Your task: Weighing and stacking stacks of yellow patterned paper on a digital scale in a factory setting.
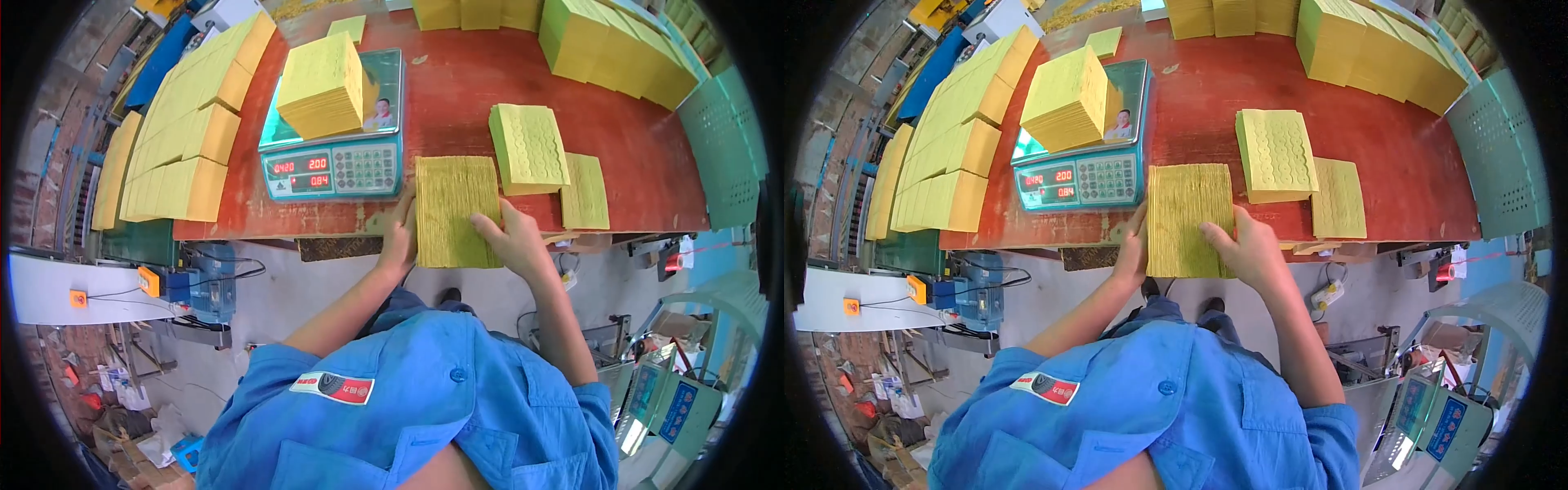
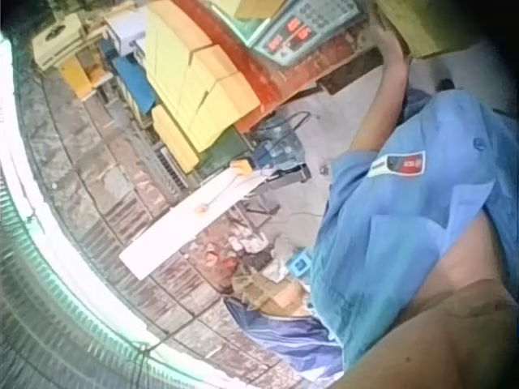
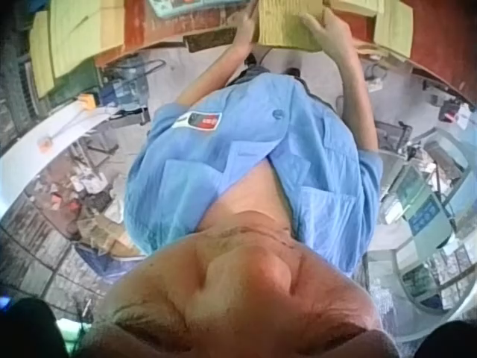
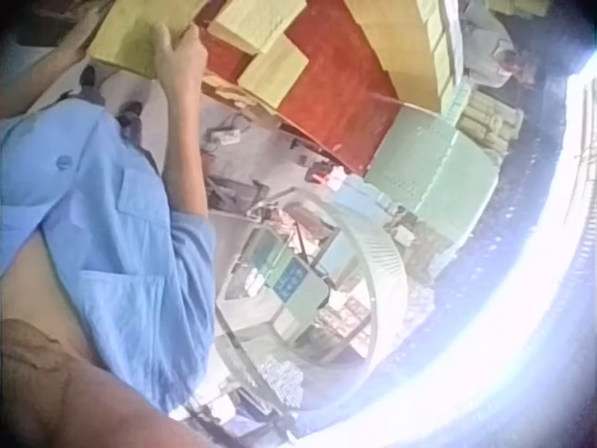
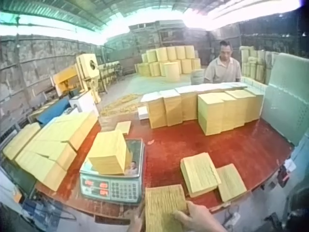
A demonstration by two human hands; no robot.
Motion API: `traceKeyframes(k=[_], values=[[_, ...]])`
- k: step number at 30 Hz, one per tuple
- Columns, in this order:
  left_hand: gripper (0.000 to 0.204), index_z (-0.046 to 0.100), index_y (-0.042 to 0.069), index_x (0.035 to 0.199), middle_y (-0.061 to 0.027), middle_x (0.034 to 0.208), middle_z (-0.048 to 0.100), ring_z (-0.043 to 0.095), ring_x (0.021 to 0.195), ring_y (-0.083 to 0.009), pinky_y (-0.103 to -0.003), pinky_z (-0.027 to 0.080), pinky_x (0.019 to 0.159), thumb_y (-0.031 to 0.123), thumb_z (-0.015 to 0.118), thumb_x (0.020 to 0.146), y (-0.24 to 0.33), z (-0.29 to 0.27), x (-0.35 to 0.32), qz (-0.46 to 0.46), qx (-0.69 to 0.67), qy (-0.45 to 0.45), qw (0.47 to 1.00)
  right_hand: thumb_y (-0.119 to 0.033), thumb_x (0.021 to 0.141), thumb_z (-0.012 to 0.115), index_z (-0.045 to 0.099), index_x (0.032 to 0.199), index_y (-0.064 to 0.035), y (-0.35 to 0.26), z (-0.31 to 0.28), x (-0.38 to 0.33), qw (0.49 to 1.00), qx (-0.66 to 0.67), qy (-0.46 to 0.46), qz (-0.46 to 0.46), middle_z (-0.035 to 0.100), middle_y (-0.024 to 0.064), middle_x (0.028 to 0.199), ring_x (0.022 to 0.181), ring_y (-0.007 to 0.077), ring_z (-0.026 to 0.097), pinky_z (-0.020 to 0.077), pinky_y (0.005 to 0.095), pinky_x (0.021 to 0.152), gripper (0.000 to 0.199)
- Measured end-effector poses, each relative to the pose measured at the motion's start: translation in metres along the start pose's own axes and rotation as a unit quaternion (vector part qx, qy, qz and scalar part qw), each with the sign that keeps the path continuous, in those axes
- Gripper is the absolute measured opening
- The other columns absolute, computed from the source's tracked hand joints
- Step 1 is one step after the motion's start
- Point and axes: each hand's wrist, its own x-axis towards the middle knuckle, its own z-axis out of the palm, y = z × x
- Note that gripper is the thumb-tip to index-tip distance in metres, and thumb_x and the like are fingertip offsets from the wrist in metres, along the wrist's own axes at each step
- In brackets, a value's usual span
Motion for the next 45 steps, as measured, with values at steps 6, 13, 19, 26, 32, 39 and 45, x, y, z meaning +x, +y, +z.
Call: traceKeyframes(k=[6,13,19,26,32,39,45], values=[[0.042,0.044,-0.001,0.142,-0.0158,0.145,0.047,0.044,0.134,-0.0234,-0.033,0.032,0.112,0.015,0.04,0.103,0.021,0.006,0.01,0.075,0.019,-0.025,0.997,-0.023,0.085,0.071,0.048,0.13,0.0063,0.001,0.016,-0.004,0.99,0.077,0.043,-0.106,0.066,0.025,0.109,0.105,0.0315,0.066,0.051,0.0396,0.088,0.059],[0.052,0.03,0.001,0.15,-0.0139,0.155,0.032,0.03,0.143,-0.0233,-0.035,0.025,0.116,0.016,0.04,0.102,0.019,-0.01,-0.012,0.094,0.074,-0.072,0.99,0.003,0.077,0.067,0.029,0.148,0.0004,0.038,0.047,-0.011,0.956,0.232,0.046,-0.173,0.039,0.0197,0.148,0.135,0.0305,0.043,0.0366,0.0402,0.11,0.081],[0.057,0.026,0.001,0.152,-0.0109,0.15,0.038,0.035,0.138,-0.0203,-0.034,0.027,0.114,0.025,0.043,0.102,-0.004,-0.029,-0.014,0.112,0.08,-0.126,0.982,0.0,0.077,0.067,0.03,0.148,0.0001,0.053,0.061,-0.022,0.962,0.154,0.062,-0.216,0.032,0.0211,0.153,0.145,0.0336,0.028,0.0242,0.0432,0.117,0.079],[0.054,0.033,0.001,0.147,-0.0132,0.141,0.046,0.044,0.129,-0.0224,-0.037,0.035,0.108,0.029,0.044,0.102,-0.013,-0.013,-0.018,0.168,0.063,-0.087,0.98,-0.005,0.079,0.068,0.033,0.145,0.0024,0.087,0.082,-0.026,0.965,0.208,0.06,-0.147,0.042,0.0182,0.146,0.137,0.0337,0.039,0.0285,0.0434,0.114,0.075],[0.048,0.053,0.002,0.13,-0.017,0.115,0.062,0.061,0.104,-0.0351,-0.038,0.05,0.09,0.017,0.067,0.086,0.139,0.008,0.0,0.232,0.495,-0.13,0.827,-0.012,0.072,0.079,0.041,0.137,0.0005,0.064,0.051,-0.027,0.817,0.573,0.009,-0.059,0.055,0.0122,0.131,0.12,0.0278,0.054,0.0449,0.042,0.101,0.077],[0.057,0.048,0.002,0.139,-0.0101,0.131,0.06,0.06,0.115,-0.0197,-0.035,0.047,0.099,0.034,0.062,0.094,0.256,-0.039,0.045,-0.006,0.212,-0.233,0.949,-0.023,0.073,0.077,0.036,0.141,0.0027,-0.028,0.019,0.025,0.759,0.618,-0.176,-0.105,0.053,0.0154,0.134,0.122,0.0314,0.054,0.0449,0.045,0.103,0.083],[0.062,0.048,0.007,0.139,-0.0092,0.138,0.054,0.053,0.126,-0.0195,-0.04,0.046,0.1,0.046,0.058,0.093,0.323,-0.104,0.089,-0.01,0.075,-0.241,0.968,-0.028,0.087,0.065,0.042,0.139,0.0025,-0.135,0.041,0.141,0.709,0.6,-0.32,-0.187,0.056,0.015,0.133,0.121,0.0261,0.056,0.0449,0.0423,0.102,0.064]])
